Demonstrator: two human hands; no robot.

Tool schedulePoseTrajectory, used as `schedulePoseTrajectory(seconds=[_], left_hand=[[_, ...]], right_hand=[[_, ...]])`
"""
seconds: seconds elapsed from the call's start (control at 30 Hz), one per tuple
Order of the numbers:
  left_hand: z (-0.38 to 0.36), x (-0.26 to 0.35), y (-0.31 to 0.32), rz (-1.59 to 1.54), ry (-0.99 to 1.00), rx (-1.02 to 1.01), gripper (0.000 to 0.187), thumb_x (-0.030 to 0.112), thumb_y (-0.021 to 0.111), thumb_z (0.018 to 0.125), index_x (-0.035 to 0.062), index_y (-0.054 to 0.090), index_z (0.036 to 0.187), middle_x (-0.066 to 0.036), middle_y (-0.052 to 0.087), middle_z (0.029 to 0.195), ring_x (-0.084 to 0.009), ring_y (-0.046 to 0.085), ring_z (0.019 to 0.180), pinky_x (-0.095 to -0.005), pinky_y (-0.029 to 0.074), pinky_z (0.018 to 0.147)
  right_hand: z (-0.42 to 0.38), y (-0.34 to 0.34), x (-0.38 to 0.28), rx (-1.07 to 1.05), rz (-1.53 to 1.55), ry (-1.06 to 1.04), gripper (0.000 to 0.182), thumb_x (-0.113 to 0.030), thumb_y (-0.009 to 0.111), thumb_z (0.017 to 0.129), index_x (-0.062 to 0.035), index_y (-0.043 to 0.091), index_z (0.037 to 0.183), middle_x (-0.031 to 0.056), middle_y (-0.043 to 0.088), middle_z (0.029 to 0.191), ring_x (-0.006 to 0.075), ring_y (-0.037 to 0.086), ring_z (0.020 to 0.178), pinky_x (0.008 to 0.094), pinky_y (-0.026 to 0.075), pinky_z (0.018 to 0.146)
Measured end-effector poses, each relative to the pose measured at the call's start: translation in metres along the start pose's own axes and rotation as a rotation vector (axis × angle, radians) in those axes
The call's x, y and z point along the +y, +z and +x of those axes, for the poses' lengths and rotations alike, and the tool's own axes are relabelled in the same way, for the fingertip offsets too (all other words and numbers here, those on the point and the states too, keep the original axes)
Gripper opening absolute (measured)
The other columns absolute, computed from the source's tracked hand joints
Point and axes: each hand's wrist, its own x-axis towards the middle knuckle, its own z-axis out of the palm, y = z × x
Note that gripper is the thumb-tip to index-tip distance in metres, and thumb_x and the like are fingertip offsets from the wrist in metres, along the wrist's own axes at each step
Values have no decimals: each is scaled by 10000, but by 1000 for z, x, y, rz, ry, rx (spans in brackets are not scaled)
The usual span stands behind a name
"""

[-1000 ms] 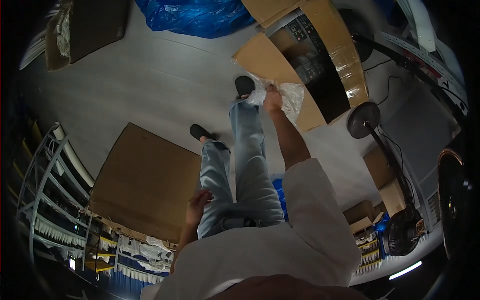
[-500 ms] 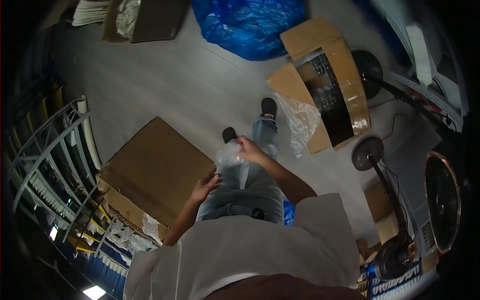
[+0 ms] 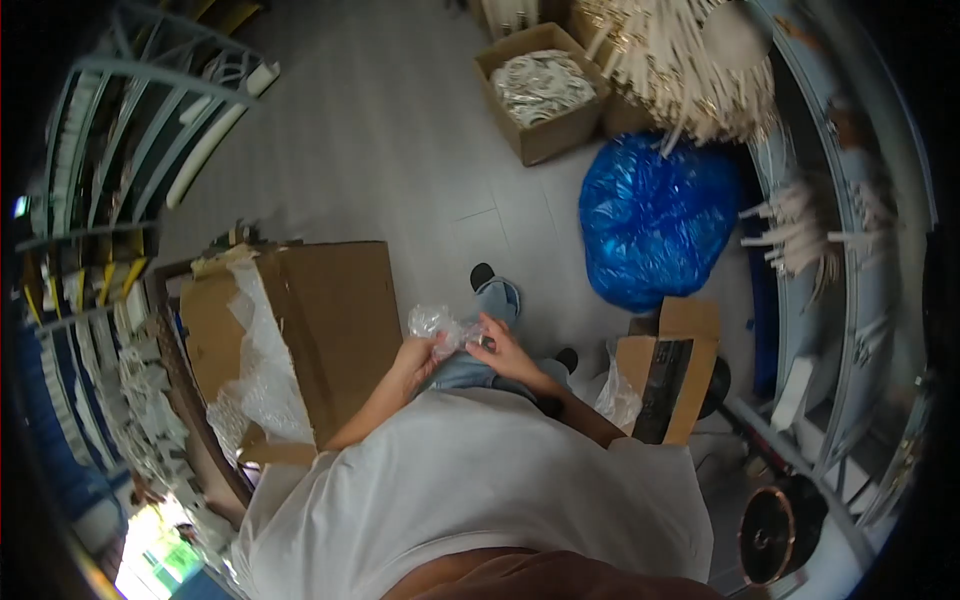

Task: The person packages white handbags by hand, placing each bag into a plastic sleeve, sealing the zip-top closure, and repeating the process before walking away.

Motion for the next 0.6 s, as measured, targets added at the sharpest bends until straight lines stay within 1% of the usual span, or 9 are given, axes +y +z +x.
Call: schedulePoseTrajectory(seconds=[0.07, 0.13, 0.2, 0.27, 0.37, 0.43, 0.47, 0.5, 0.6], left_hand=[[17, 34, -17, 89, 130, -75, 216, -9, 557, 780, 7, 547, 995, -132, 579, 930, -252, 599, 796, -351, 503, 692], [14, 83, -5, 859, 663, -45, 277, -10, 590, 721, 44, 572, 993, -147, 582, 949, -323, 589, 822, -373, 481, 728], [7, 119, 19, 993, 1102, 129, 420, 16, 610, 677, 73, 531, 1086, -138, 542, 1058, -367, 539, 922, -359, 457, 775], [5, 153, 34, 1034, 1038, 194, 470, 31, 617, 676, 67, 492, 1129, -148, 499, 1119, -372, 497, 985, -357, 438, 811], [39, 191, 33, 1141, 995, 185, 586, 58, 633, 681, 54, 403, 1220, -172, 415, 1217, -362, 432, 1082, -350, 400, 874], [58, 222, 23, 1173, 1009, 173, 651, 71, 643, 687, 46, 351, 1268, -186, 373, 1255, -348, 409, 1116, -345, 382, 900], [65, 244, 17, 1033, 944, -46, 685, 101, 665, 692, 49, 333, 1288, -197, 375, 1250, -328, 406, 1127, -351, 361, 921], [71, 266, 11, 883, 883, -260, 720, 132, 687, 697, 53, 315, 1309, -207, 377, 1246, -309, 404, 1137, -357, 339, 943], [76, 338, -8, 439, 724, -352, 838, 186, 727, 675, 57, 241, 1346, -187, 410, 1230, -260, 449, 1085, -349, 379, 909]], right_hand=[[51, -3, -30, -382, 420, 358, 518, -227, 573, 835, 45, 369, 1226, 130, 499, 1136, 208, 507, 1026, 303, 412, 853], [107, -1, -73, -459, 653, 283, 385, -147, 499, 871, 58, 408, 1183, 103, 531, 1080, 167, 541, 944, 275, 433, 818], [157, 10, -69, -408, 937, 520, 280, -92, 428, 876, 53, 459, 1115, 102, 543, 1037, 161, 549, 907, 286, 444, 803], [203, 3, -108, -474, 835, 495, 240, -45, 425, 830, 10, 501, 1051, 62, 566, 941, 131, 552, 849, 240, 447, 726], [265, -1, -132, -402, 549, 773, 215, -23, 431, 812, 4, 517, 1007, 48, 562, 920, 126, 549, 818, 250, 449, 700], [297, 5, -114, -331, 781, 585, 255, 34, 436, 766, 0, 524, 1003, 48, 564, 922, 124, 548, 828, 253, 454, 708], [316, 10, -105, -381, 753, 588, 255, 34, 436, 766, 0, 524, 1003, 48, 564, 922, 124, 548, 828, 253, 454, 708], [336, 13, -95, -304, 656, 505, 295, 63, 439, 732, -1, 525, 1007, 52, 568, 921, 130, 552, 827, 253, 454, 717], [421, 25, -122, -262, 302, 282, 348, 108, 451, 699, 2, 519, 1024, 63, 574, 932, 142, 556, 847, 254, 445, 757]])
